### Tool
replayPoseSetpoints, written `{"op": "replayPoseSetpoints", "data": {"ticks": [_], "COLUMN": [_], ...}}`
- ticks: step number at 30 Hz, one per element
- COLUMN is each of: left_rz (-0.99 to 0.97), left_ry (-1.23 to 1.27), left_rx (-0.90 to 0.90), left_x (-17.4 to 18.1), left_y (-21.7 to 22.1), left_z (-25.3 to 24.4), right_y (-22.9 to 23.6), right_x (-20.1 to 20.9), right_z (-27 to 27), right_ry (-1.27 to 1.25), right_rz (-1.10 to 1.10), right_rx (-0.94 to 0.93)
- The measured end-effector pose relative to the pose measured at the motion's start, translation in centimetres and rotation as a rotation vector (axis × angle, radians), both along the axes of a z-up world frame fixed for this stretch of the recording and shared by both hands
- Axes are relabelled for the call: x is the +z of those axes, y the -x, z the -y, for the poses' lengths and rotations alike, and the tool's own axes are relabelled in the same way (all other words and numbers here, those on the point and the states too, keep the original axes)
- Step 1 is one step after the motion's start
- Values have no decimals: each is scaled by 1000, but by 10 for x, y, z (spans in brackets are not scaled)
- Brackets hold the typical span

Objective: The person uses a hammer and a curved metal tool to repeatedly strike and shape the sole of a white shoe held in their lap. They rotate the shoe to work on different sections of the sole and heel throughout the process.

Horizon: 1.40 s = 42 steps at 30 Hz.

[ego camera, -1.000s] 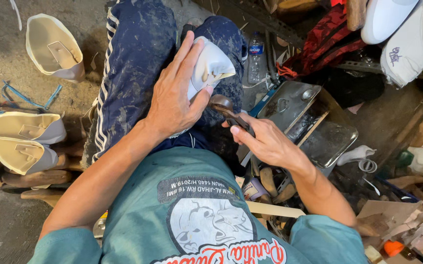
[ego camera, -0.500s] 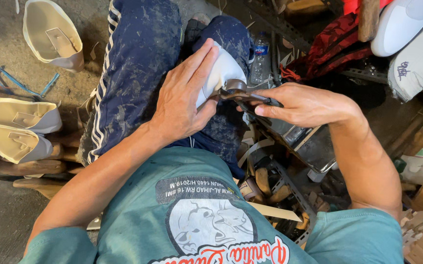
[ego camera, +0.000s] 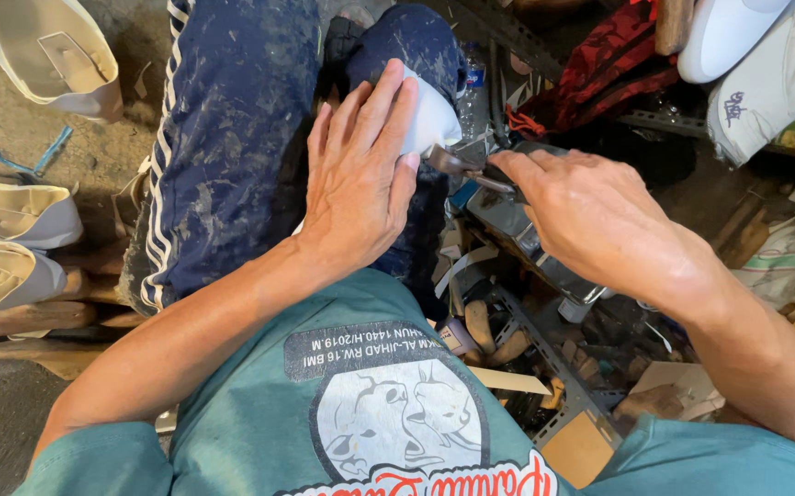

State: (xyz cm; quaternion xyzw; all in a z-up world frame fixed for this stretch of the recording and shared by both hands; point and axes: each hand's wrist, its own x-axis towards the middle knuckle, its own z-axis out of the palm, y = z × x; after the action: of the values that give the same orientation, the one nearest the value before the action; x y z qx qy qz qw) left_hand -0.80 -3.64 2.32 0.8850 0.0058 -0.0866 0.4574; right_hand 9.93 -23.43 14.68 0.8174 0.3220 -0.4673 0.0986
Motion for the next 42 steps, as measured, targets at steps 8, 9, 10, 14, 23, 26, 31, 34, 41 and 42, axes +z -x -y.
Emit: {"op": "replayPoseSetpoints", "data": {"ticks": [8, 9, 10, 14, 23, 26, 31, 34, 41, 42], "left_rz": [141, 134, 128, 91, 49, 98, 76, 79, 102, 103], "left_ry": [-20, -29, -32, -29, 10, -21, 90, 130, 67, 70], "left_rx": [28, 40, 42, 22, 112, 81, 51, 42, 56, 51], "left_x": [-26, -26, -26, -25, -28, -31, -33, -33, -27, -25], "left_y": [1, 1, 1, 4, 0, 0, -2, -2, -2, -1], "left_z": [-12, -14, -16, -13, -13, -17, -25, -25, -17, -14], "right_y": [18, 22, 26, 53, 45, 28, -6, -27, -12, -14], "right_x": [-23, -25, -27, -44, -53, -45, -52, -58, -39, -33], "right_z": [5, 3, 2, 10, -6, -10, -12, -7, 2, -1], "right_ry": [-87, -100, -88, -54, -157, -326, -255, -275, -230, -228], "right_rz": [504, 498, 592, 434, 385, 256, -130, -307, -80, -78], "right_rx": [359, 369, 442, 220, 159, 116, -117, -200, -167, -173]}}
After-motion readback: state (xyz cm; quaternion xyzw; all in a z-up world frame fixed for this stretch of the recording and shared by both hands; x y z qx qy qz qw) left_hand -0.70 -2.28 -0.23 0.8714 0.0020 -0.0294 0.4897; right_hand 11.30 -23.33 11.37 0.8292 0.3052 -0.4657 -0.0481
